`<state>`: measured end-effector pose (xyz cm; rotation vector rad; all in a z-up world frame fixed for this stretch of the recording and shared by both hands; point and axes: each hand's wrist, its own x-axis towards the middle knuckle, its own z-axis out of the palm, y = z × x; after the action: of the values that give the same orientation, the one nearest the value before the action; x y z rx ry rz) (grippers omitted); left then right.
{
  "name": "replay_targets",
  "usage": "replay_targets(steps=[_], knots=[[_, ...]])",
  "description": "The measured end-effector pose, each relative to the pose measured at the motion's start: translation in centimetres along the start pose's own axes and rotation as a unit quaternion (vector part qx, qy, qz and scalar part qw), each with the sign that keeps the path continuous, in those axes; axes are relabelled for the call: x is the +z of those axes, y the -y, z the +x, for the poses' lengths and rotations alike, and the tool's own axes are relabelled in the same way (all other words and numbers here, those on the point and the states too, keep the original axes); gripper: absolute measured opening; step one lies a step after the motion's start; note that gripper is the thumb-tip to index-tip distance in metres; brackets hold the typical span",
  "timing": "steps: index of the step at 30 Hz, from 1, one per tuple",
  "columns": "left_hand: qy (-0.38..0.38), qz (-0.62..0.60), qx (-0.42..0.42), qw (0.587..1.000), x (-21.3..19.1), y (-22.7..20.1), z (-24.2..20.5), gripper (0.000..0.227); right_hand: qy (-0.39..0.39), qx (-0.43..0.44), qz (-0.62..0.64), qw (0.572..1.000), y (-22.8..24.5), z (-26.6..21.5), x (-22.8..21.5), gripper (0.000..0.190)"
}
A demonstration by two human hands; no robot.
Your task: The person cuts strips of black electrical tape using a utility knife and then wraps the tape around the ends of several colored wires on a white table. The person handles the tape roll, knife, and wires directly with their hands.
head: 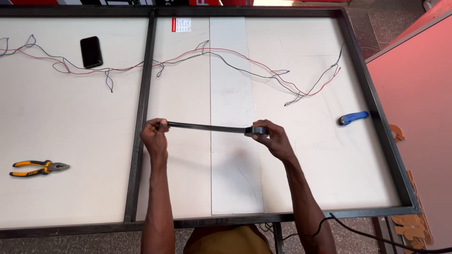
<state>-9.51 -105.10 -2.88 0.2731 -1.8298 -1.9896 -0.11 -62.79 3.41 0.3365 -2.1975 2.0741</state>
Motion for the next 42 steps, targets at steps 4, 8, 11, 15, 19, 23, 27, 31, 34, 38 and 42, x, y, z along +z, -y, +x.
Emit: replay_targets(steps=[4,8,11,15,19,23,27,31,34,38,42], knots=[[0.033,-0.022,-0.063,0.997,2.0,0.0,-1.1,0.009,-0.002,-0.043,0.239,0.970,0.6,-0.5,0.8,0.038],[0.066,-0.037,-0.080,0.994,2.8,-2.2,-0.4,0.007,0.001,-0.051,0.355,0.933,0.3,0.3,1.4,0.045],[0.047,-0.041,-0.028,0.998,1.5,-0.7,2.5,0.006,-0.004,-0.069,0.216,0.974,1.3,0.9,0.7,0.047],[-0.024,0.019,0.095,0.995,-2.6,-4.3,4.0,0.008,0.096,0.092,-0.437,0.890,3.9,-0.3,2.7,0.032],[-0.034,0.020,0.075,0.996,-4.5,-1.5,2.7,0.009,0.076,0.123,-0.518,0.843,1.7,-1.8,3.5,0.028],[0.015,-0.005,-0.005,1.000,-5.4,2.1,2.1,0.007,-0.007,0.071,-0.251,0.965,2.6,-3.5,3.9,0.037],[0.046,-0.025,-0.038,0.998,-4.8,3.1,3.4,0.007,-0.050,-0.028,0.171,0.984,2.9,-3.3,3.2,0.060],[0.059,-0.044,-0.045,0.996,-3.3,1.2,4.1,0.007,-0.015,-0.058,0.314,0.947,6.3,-2.4,4.4,0.063],[0.048,-0.039,-0.036,0.997,-3.6,0.2,5.5,0.006,0.035,-0.065,0.296,0.952,4.0,-2.3,2.4,0.057],[-0.029,-0.017,0.026,0.999,-6.1,0.9,6.6,0.012,0.039,0.148,-0.443,0.884,1.9,-4.8,-1.2,0.035],[0.019,0.017,0.027,0.999,-3.6,0.3,4.8,0.012,0.010,0.172,-0.456,0.873,-0.4,-5.5,-3.2,0.039]])
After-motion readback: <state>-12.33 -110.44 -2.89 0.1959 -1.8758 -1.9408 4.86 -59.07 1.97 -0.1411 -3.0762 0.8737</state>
